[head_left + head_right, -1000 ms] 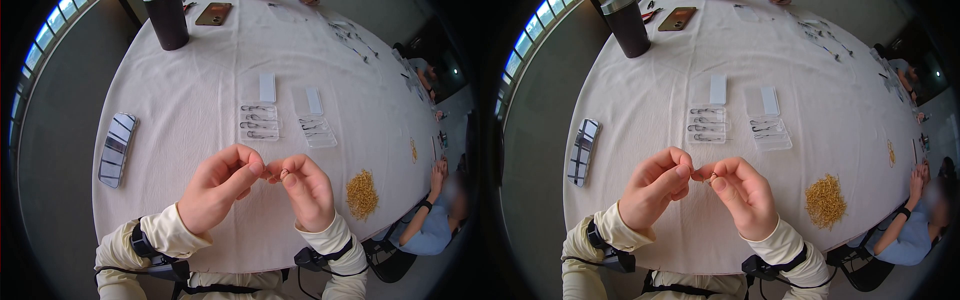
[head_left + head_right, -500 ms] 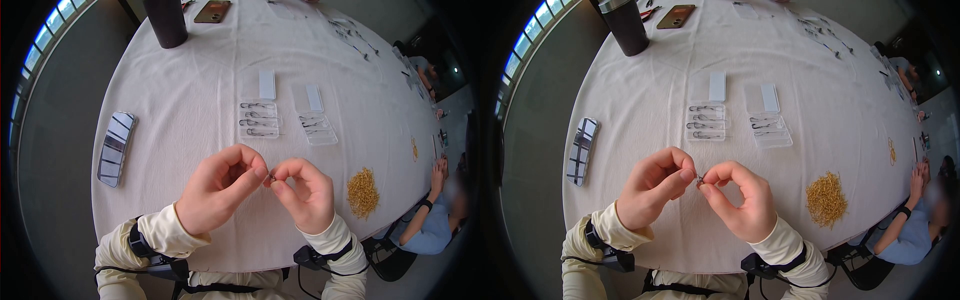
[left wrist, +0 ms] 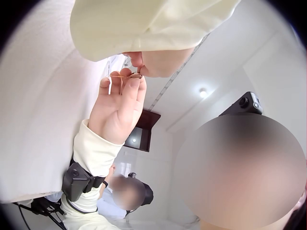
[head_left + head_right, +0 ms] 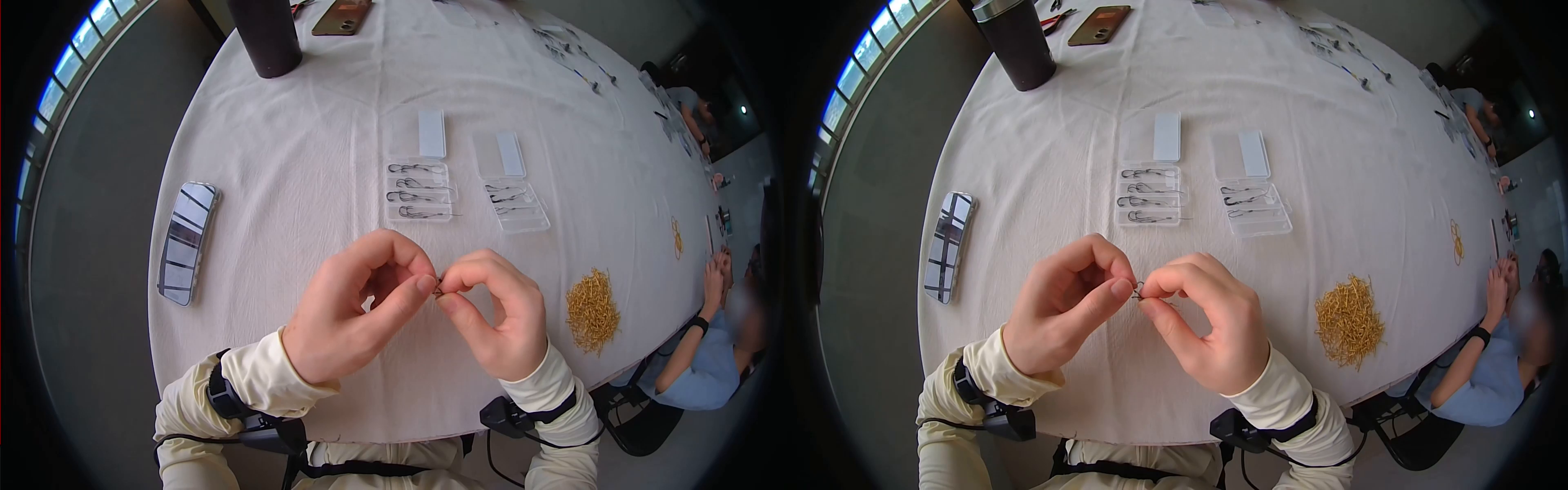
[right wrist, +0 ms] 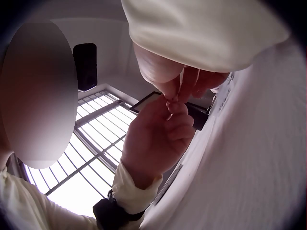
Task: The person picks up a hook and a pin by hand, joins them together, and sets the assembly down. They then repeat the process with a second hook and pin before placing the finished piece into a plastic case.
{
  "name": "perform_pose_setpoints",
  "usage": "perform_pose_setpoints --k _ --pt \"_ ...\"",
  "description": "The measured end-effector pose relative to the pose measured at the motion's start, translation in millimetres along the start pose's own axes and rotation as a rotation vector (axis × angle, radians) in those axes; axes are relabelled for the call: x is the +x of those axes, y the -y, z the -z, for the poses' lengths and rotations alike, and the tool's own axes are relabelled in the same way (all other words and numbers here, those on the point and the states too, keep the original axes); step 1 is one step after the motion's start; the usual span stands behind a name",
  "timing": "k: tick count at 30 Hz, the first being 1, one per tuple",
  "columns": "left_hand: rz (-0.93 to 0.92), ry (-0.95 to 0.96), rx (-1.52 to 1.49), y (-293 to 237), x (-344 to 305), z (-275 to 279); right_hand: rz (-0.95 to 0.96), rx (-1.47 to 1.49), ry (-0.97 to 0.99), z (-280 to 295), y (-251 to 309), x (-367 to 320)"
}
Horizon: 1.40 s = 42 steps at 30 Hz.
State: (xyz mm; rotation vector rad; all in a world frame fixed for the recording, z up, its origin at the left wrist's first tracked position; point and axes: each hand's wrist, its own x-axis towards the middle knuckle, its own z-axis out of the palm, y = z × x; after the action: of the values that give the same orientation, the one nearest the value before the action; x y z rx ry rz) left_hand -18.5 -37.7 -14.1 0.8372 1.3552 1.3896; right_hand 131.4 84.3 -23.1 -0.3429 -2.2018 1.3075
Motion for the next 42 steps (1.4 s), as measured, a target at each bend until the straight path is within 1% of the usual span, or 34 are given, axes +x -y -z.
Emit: perform_pose_setpoints --k 1,3,4,6,10,12,15,16,17,18,20,21,24,27,29,34,36,38,42 --pt "0.000 0.001 0.000 2 1 0 -0.003 0.002 0.007 0 0 0" --pt "-0.106 -0.016 0.018 8 2 -1 -0.006 0.005 0.015 0 -1 0" --pt "-0.106 -0.015 0.019 7 2 -1 -0.018 0.013 0.013 1 -1 0" --pt "0.007 0.027 0.018 0 0 1 -0.030 0.021 0.012 1 -2 0" --pt "0.009 0.035 0.104 -4 -1 1 -0.013 -0.014 -0.003 2 -3 0" --pt "-0.089 0.035 0.295 -5 -2 1 -0.009 -0.013 -0.001 2 -4 0" --pt "-0.106 0.018 0.340 -6 -2 0 -0.006 0.004 0.014 1 -4 -1" --pt "-0.106 0.017 0.340 -5 -2 -1 -0.066 0.112 0.010 0 -6 -2" --pt "-0.069 -0.010 0.183 -2 -2 -3 -0.125 0.221 0.006 -1 -6 -3" --pt "-0.032 -0.036 0.027 0 -3 -5 -0.125 0.222 0.008 -1 -6 -3" --pt "-0.044 -0.070 -0.026 2 -2 -7 -0.273 0.400 -0.010 0 -4 -3" --pt "-0.057 -0.102 -0.080 3 -2 -8 -0.272 0.399 -0.009 0 -5 -4" --pt "-0.057 -0.131 -0.103 1 -3 -9 -0.269 0.403 0.006 0 -7 -4" --pt "-0.084 -0.149 -0.101 5 -3 -10 -0.215 0.375 -0.012 -4 -9 -4" --pt "-0.086 -0.148 -0.108 5 -4 -12 -0.289 0.409 -0.015 -5 -7 -4" --pt "-0.099 -0.134 -0.130 5 -4 -14 -0.339 0.466 -0.012 -3 -7 -5" --pt "-0.076 -0.101 -0.116 5 -5 -13 -0.347 0.475 -0.001 -3 -8 -6" --pt "-0.093 -0.105 -0.112 7 -4 -15 -0.307 0.495 -0.027 -5 -6 -5" --pt "-0.121 -0.101 -0.096 11 -4 -15 -0.250 0.468 -0.014 -5 -9 -7"
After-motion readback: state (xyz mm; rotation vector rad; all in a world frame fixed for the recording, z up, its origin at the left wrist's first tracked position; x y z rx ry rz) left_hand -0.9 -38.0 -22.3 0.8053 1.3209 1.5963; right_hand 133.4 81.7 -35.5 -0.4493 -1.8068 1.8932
